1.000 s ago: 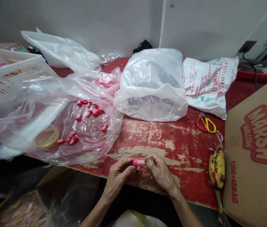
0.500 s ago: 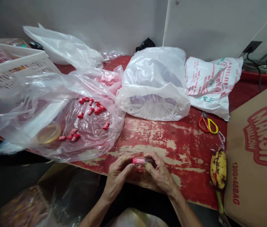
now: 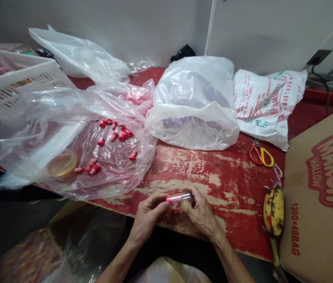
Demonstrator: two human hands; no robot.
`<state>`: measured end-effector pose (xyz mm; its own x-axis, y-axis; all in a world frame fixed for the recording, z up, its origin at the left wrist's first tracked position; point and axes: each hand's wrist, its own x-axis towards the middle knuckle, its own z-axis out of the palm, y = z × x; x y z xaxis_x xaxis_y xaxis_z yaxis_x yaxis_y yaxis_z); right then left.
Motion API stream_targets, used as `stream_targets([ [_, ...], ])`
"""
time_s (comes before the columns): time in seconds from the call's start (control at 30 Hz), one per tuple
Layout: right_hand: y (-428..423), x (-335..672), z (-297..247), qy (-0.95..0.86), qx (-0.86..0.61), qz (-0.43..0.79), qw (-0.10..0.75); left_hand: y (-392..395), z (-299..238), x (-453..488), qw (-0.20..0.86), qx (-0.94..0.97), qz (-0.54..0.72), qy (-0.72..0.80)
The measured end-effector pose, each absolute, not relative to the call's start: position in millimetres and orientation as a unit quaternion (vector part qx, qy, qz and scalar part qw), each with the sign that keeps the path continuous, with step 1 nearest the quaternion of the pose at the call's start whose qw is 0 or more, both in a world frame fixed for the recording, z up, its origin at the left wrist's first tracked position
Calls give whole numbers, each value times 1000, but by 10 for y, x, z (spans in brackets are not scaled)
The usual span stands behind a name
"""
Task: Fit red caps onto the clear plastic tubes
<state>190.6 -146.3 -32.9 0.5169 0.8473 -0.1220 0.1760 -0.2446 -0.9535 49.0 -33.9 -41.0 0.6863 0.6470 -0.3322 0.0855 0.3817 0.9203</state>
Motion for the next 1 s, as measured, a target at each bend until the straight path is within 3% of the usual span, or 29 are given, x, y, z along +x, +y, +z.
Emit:
stream_targets([
  [0.17, -1452, 1925, -317, -365, -718, 355, 474, -307, -407, 506, 750, 531, 208, 336],
  [0.27, -1423, 1896, -365, -332, -714, 346, 510, -300, -389, 507, 720, 563, 240, 328],
  [0.37, -1419, 1853, -397, -309, -694, 352, 547, -322, -415, 523, 775, 492, 199, 343],
  [0.6, -1493, 1883, -395, -498, -701, 133, 493, -335, -482, 604, 864, 340, 151, 338],
  [0.9, -1482, 1944, -359, -425, -743, 236, 460, -405, -465, 576, 844, 377, 169, 343],
  [1.0, -1453, 1909, -358, -376, -744, 261, 488, -455, -476, 565, 821, 417, 182, 345],
])
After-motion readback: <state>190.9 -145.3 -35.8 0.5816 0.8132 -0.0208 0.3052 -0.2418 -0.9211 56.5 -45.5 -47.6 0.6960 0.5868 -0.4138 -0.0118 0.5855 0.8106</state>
